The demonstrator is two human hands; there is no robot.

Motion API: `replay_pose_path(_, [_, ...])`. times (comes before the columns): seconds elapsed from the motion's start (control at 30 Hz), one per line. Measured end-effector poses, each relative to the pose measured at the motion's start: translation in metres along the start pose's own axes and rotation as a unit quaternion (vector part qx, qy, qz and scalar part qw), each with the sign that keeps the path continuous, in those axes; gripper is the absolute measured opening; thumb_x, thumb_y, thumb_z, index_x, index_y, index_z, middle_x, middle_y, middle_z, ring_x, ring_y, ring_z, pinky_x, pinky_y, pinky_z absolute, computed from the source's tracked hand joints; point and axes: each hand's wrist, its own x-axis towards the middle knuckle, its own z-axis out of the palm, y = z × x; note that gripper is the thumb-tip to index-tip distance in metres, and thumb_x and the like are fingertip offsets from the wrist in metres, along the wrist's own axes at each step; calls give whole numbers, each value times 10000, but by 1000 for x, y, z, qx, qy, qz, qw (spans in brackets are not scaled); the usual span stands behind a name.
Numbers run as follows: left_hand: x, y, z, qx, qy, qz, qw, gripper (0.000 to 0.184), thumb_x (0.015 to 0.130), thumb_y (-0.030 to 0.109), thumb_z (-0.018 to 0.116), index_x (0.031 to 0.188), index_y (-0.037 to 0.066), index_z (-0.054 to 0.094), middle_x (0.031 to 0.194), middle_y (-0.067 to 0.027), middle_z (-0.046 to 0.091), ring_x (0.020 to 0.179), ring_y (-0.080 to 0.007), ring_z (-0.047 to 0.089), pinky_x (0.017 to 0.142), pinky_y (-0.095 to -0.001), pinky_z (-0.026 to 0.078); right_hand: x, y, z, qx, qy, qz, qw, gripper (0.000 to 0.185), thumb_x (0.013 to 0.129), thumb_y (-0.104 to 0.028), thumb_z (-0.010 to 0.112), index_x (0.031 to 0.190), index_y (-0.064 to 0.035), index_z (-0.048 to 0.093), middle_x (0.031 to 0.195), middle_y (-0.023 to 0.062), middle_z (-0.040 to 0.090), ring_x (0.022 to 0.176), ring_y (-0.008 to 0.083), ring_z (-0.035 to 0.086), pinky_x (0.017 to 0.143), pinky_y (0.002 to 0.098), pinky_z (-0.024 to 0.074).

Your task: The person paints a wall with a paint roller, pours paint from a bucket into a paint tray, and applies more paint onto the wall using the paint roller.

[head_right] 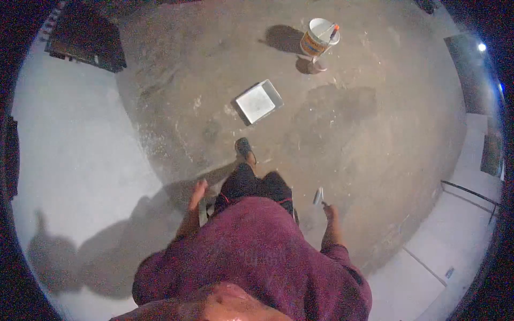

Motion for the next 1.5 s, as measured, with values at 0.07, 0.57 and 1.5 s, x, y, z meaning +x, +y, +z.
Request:
replay_pose_path(0.07, [39,26,-64,145,-39,69,986,656,823,168,572,1420,55,326,1357,-209,452,1295,-405,363,1040,-480,340,3,-39,-17,129,-50,18,990,357,835,-348,616,603,-158,424,489,-28,362,367,141,339,362,321,228])
replay_pose_path(0.57, [131,257,-259,-318,147,200,915,470,935,434,527,1120,2,545,1060,-106,645,820,-192,643,772,-324,485,11,-220,0,126,16,-25,992,319,860,-340,621,629,-168,486,512,-28,385,398,148,366,377,319,270])
replay_pose_path(1.5, [244,513,-355,-219,4,152,964,506,928,450,534,1125,-16,544,988,-97,641,746,-175,637,698,-296,503,25,-636,-161,313,48,-138,939,404,878,-453,620,829,-54,585,626,-8,504,482,93,452,430,264,360])
